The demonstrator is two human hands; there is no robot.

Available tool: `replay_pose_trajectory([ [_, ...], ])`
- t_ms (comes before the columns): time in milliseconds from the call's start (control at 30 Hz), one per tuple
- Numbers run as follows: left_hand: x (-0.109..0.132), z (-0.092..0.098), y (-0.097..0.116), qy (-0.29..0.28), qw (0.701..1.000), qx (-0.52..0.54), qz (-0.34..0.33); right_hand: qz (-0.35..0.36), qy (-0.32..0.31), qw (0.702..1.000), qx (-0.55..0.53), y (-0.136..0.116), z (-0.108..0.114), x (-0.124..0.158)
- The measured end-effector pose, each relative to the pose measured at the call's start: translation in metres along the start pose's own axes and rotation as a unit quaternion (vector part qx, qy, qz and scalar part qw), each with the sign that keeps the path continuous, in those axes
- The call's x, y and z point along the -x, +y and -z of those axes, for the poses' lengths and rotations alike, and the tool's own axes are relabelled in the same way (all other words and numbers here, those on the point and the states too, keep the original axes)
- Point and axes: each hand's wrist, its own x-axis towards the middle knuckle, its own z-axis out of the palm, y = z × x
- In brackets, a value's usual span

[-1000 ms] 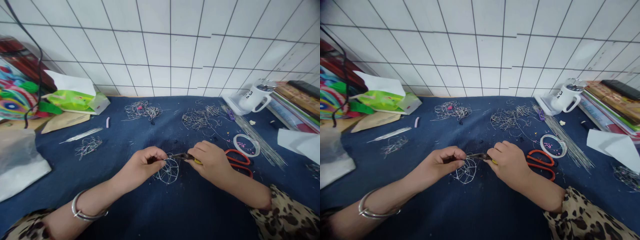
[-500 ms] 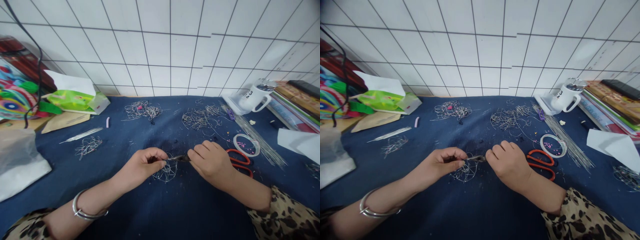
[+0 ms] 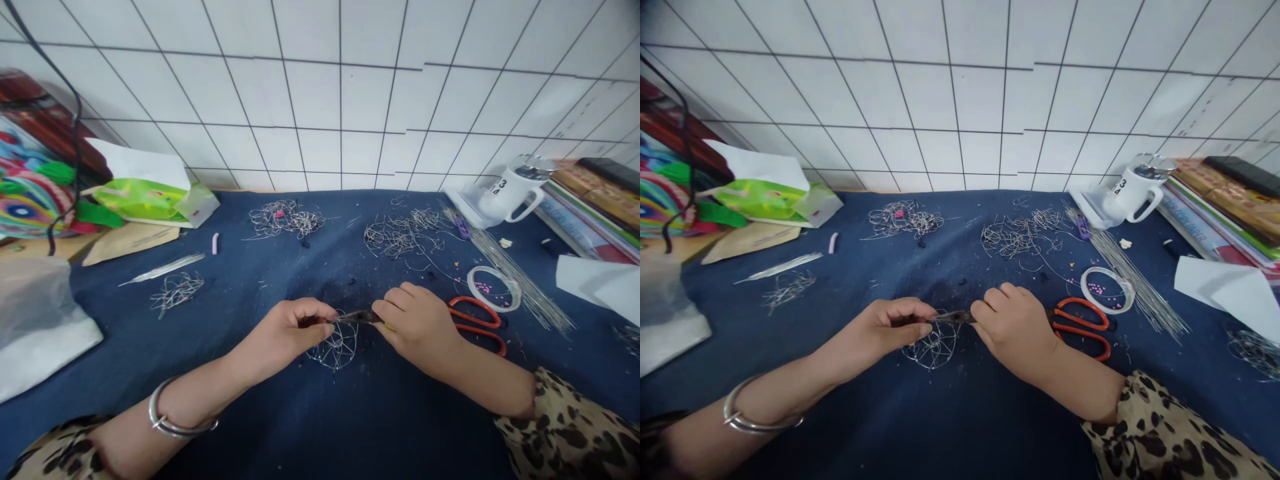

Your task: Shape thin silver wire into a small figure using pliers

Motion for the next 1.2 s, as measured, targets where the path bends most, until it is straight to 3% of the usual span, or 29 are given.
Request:
replay_pose_trajectory([
  [433,-0.0007,0.0020,0.0034,0.017,1.000,0.002,-0.006,0.025,0.018,0.997,0.075,0.0030,0.0045,0.0017],
  [1200,0.0005,-0.0005,0.0035,-0.008,1.000,0.016,-0.017,-0.048,0.005,0.998,-0.039,-0.0008,-0.0049,0.0028],
])
